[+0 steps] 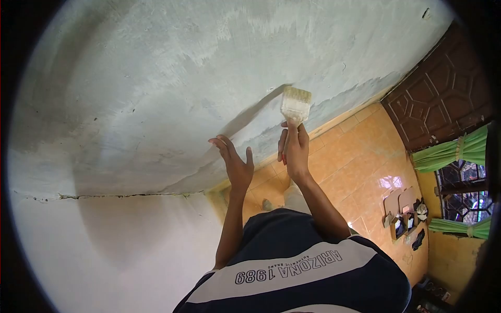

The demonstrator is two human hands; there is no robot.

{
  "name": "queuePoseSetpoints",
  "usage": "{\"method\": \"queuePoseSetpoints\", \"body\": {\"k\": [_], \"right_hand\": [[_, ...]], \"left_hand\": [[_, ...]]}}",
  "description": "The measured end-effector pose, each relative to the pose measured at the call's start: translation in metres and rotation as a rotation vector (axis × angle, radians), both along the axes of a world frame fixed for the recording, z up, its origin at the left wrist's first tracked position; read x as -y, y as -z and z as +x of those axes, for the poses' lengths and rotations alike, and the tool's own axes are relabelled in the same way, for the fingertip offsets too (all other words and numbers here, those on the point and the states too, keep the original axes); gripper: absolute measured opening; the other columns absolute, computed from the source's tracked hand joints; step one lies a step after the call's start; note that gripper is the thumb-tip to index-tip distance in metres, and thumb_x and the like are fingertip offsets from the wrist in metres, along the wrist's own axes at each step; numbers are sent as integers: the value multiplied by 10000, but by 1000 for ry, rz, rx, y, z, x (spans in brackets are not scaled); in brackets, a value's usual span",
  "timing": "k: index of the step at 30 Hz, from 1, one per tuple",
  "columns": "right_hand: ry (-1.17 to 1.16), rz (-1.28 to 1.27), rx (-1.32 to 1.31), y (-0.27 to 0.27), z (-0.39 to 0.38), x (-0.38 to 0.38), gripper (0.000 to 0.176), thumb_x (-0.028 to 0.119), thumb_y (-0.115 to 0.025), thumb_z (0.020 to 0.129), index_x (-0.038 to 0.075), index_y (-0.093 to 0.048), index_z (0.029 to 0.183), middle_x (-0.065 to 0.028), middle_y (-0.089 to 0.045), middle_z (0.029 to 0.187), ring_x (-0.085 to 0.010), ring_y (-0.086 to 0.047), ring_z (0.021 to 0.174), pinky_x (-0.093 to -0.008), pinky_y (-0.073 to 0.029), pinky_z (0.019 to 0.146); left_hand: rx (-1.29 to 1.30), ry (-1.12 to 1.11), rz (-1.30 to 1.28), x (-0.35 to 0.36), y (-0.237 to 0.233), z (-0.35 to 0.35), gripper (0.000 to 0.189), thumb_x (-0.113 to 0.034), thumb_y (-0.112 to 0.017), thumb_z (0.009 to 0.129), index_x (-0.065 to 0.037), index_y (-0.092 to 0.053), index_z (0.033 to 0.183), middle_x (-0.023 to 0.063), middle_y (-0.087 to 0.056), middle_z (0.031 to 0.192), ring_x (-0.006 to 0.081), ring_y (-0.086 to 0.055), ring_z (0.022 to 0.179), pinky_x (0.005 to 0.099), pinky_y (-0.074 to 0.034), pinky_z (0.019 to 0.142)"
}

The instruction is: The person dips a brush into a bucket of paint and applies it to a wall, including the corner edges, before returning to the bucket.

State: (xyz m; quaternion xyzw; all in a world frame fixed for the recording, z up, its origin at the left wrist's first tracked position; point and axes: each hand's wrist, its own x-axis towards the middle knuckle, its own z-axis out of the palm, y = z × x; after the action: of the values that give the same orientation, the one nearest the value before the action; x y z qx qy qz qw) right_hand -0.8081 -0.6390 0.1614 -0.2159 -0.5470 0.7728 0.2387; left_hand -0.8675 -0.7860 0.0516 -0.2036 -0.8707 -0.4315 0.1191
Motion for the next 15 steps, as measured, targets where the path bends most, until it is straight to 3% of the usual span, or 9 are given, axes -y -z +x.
{"method": "queuePoseSetpoints", "body": {"k": [15], "right_hand": [[15, 79, -68, -7, -37, 37, 444, 396, -327, 1122, -39, -398, 1176, 2, -411, 558, -74, -359, 363, -241, -324, 325]], "left_hand": [[3, -20, -26, 3, 4, -1, 894, -241, -623, 980, 19, -39, 1605, 342, 90, 1641, 525, -21, 1523, 610, -198, 1211]]}}
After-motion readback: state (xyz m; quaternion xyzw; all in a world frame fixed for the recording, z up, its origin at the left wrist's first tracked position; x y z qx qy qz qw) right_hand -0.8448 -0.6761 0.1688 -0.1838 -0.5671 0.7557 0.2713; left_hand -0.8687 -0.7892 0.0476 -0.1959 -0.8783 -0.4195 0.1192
